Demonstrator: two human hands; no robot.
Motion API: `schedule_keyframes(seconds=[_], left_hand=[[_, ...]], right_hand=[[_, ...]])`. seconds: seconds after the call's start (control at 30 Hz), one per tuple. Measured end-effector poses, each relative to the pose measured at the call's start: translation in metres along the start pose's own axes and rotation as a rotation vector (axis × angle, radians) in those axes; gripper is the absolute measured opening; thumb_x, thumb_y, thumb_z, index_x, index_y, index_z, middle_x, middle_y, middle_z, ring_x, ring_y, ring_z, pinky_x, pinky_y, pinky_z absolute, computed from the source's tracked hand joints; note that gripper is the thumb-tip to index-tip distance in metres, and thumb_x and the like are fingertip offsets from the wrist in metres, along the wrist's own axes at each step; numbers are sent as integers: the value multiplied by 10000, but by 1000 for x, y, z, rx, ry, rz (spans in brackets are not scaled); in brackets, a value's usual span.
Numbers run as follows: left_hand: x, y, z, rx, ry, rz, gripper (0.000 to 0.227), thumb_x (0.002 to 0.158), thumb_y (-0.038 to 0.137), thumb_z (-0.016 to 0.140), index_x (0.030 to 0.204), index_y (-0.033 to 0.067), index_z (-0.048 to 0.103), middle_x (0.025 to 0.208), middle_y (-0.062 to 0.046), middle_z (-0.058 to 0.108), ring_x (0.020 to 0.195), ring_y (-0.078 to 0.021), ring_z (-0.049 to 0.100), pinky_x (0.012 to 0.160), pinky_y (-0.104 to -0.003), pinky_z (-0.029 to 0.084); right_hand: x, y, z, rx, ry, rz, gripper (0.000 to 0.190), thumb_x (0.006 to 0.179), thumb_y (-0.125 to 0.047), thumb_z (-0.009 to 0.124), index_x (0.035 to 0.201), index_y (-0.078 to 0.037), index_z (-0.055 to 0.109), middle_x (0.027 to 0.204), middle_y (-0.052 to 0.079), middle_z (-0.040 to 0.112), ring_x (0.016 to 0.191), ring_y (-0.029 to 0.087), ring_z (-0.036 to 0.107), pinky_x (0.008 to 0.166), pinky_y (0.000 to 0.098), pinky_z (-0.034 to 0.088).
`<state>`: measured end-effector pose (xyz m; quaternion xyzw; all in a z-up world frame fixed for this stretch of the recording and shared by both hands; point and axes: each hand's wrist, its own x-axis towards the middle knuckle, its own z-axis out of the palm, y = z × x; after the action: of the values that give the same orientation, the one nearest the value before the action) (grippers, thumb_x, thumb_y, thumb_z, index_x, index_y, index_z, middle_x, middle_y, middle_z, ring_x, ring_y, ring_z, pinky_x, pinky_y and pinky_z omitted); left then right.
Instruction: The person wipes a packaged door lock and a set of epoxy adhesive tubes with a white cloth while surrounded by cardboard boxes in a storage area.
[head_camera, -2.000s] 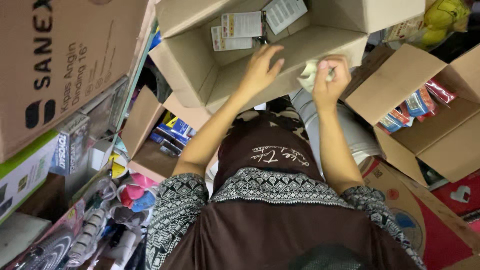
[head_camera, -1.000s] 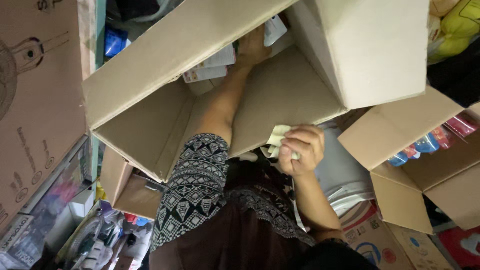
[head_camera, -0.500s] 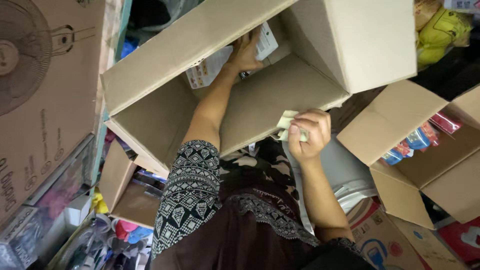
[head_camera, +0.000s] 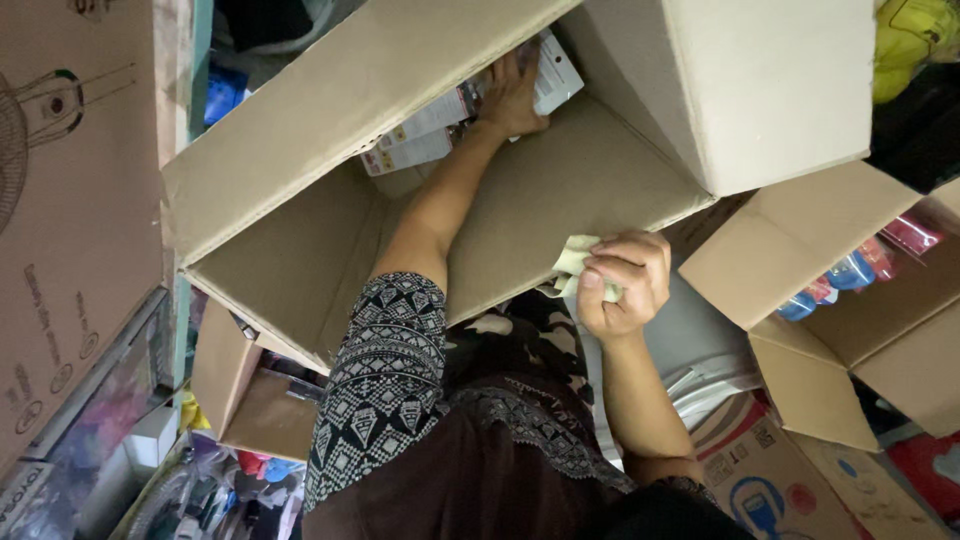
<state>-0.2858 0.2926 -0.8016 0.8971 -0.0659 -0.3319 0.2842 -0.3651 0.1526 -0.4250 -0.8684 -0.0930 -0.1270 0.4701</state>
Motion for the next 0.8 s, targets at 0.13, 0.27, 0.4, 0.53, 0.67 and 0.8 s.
schedule_keyframes(seconds=[0.13,0.27,0.4,0.53,0.67,0.8], left_hand=[[3,4,-17,-28,-50,19,1384,544,432,939,1618,88,136,1599,-321,88,1492,-549,51,1229,-659,136],[-9,4,-36,-80,-81,40,1401,519,367,953,1619,88,131,1618,-305,79,1496,-536,78,1215,-608,154],[-5,-29,-25,-276,15,131,1334,613,343,970,1603,0,144,1617,-362,162,1516,-499,149,1256,-545,233],[-3,-51,-19,-667,-160,-179,1056,713,322,773,1590,4,278,1526,-260,456,1390,-400,503,1080,-484,460],[-23,-43,-35,-1311,-305,-301,795,992,408,781,1489,-95,418,1340,-293,498,1118,-377,528,873,-460,500],[-59,-6,-80,-1853,-476,-211,735,946,405,693,1502,-34,497,1317,-247,656,1017,-295,683,852,-413,610]], right_hand=[[-1,1,2,-13,12,-2,154,951,-158,697,893,-38,619,914,118,653,879,294,638,815,423,535],[0,-1,1,-20,7,10,143,951,-157,697,888,-48,630,927,116,649,887,293,643,816,423,538],[1,0,2,-10,13,15,140,951,-158,695,885,-50,635,926,110,652,885,286,651,813,418,537],[1,-3,2,-22,3,30,138,943,-158,699,901,-39,645,931,115,653,891,301,632,817,420,530],[6,-2,0,-5,-3,28,119,970,-118,691,921,-23,639,952,133,659,902,307,631,831,411,517],[-1,-1,-10,199,17,210,139,1036,-109,666,966,0,614,998,149,658,912,256,640,839,368,527]])
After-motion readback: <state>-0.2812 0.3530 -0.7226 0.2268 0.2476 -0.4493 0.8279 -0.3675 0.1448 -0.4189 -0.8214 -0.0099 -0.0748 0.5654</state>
